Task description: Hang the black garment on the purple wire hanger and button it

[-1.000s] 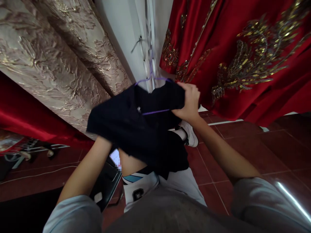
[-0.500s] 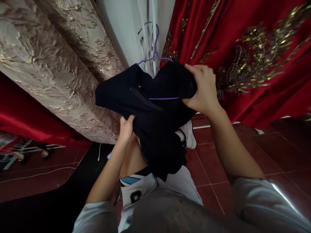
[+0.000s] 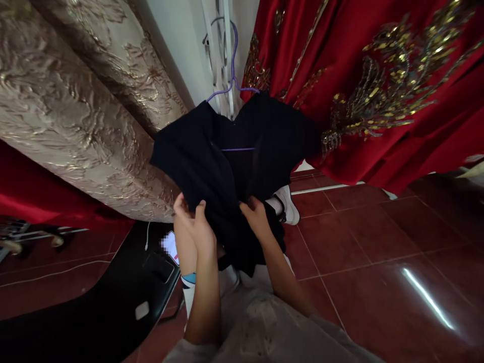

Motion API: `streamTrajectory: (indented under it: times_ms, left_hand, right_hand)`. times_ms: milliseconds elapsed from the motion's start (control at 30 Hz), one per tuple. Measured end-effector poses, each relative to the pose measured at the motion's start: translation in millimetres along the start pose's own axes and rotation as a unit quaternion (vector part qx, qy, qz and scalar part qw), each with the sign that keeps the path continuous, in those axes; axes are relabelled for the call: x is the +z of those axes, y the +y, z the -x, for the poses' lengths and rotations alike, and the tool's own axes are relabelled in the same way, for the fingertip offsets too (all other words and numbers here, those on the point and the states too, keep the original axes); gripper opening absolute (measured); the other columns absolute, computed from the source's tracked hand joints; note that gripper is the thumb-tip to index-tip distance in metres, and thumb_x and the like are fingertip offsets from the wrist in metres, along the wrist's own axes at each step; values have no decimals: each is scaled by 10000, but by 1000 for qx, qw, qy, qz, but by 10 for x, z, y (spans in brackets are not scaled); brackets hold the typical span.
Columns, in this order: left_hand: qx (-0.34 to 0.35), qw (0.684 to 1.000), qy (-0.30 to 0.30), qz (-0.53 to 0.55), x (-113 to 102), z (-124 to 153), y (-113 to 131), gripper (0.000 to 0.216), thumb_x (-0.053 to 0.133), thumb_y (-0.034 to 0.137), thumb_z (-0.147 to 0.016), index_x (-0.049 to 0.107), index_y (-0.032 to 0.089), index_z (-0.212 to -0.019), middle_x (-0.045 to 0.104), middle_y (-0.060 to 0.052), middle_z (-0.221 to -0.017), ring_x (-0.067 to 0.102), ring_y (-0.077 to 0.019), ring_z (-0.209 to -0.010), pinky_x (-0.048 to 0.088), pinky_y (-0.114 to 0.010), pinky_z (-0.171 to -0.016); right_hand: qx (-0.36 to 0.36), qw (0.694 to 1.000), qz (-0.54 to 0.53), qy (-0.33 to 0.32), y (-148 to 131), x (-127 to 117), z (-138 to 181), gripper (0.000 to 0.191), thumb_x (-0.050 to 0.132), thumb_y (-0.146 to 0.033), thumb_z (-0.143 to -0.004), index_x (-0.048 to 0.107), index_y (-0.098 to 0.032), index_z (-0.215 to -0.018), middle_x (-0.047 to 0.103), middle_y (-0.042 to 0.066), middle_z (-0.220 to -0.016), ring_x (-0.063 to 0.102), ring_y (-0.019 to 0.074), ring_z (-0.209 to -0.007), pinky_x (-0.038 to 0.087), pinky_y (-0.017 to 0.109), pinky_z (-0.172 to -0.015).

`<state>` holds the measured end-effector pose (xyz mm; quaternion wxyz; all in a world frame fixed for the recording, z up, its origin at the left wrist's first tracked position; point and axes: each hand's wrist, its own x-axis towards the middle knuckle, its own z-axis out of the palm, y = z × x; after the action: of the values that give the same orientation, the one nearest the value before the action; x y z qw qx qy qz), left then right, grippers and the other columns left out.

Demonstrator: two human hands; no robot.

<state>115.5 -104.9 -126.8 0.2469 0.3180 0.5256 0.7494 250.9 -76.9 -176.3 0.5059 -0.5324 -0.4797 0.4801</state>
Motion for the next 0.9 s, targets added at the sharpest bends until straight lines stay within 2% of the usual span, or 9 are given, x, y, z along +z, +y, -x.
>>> streamTrajectory:
  times_ms: [67, 133, 233, 300, 500, 633, 767, 833, 900]
  left_hand:
    - [128, 990, 19, -64, -23, 11, -102, 567, 656, 161, -813, 519, 234, -1359, 510, -95, -1475, 475, -241, -1424, 338, -439, -1243]
    - [159, 980, -49, -106, -38, 42, -202, 418, 609, 129, -818, 608, 210, -1228, 587, -91, -1356, 530, -238, -1359, 367, -446, -1219]
    - [56, 956, -276, -79, -5, 144, -307, 299, 582, 118, -843, 644, 194, -1126, 689, -72, -1093, 673, -208, -1093, 519, -395, -1055]
    - [1, 939, -340, -50, 47, 229, -339, 292, 606, 143, -877, 629, 194, -1164, 699, -65, -1029, 695, -192, -1000, 556, -359, -976]
    - [-10, 962, -268, -47, 168, 329, -415, 64, 635, 230, -928, 619, 196, -979, 650, -42, -863, 678, -173, -845, 558, -292, -822]
    - [1, 972, -230, -55, 257, 319, -626, 205, 655, 185, -882, 493, 232, -999, 574, -7, -873, 641, -152, -841, 527, -262, -803]
    - [46, 951, -284, -114, 410, 222, -719, 224, 624, 131, -885, 426, 233, -911, 509, 13, -819, 599, -142, -797, 507, -271, -819]
    - [65, 925, -352, -129, 487, 84, -556, 210, 649, 123, -871, 476, 224, -935, 553, 3, -832, 616, -149, -793, 508, -281, -812]
    - [82, 895, -423, -117, 565, -109, -232, 301, 680, 118, -862, 533, 220, -1104, 638, -23, -922, 662, -158, -813, 526, -295, -831]
  right_hand:
    - [26, 997, 1, -68, -12, -54, 61, 373, 615, -529, -883, 641, -213, -688, 634, 63, -664, 597, 196, -604, 517, 366, -593]
    - [37, 996, 0, -84, -73, -94, 69, 462, 608, -566, -901, 645, -214, -604, 616, 55, -590, 566, 173, -543, 485, 351, -556]
    - [29, 998, -9, -45, -167, -109, 52, 482, 634, -564, -895, 614, -228, -551, 573, 30, -534, 517, 145, -512, 441, 337, -546]
    - [21, 999, -24, -18, -186, -108, 62, 509, 656, -578, -883, 569, -240, -514, 532, 18, -499, 470, 135, -490, 401, 337, -525]
    - [-3, 990, -109, -89, -224, -150, 99, 459, 731, -668, -803, 645, -255, -622, 487, -15, -481, 369, 115, -444, 264, 312, -468]
    - [-41, 987, -139, -64, -793, -173, -203, 421, 703, -625, -851, 703, -212, -768, 484, -34, -501, 358, 85, -445, 240, 263, -454]
    - [-143, 977, -159, -21, -1608, -201, -630, 473, 699, -641, -862, 664, -176, -780, 458, -47, -515, 348, 51, -436, 222, 213, -423]
    - [-166, 973, -158, -27, -1848, -231, -730, 477, 690, -639, -880, 641, -174, -779, 465, -45, -529, 357, 47, -436, 226, 199, -412]
    - [-178, 972, -148, -39, -1932, -268, -735, 457, 695, -609, -894, 614, -177, -768, 458, -47, -531, 356, 45, -434, 230, 189, -406]
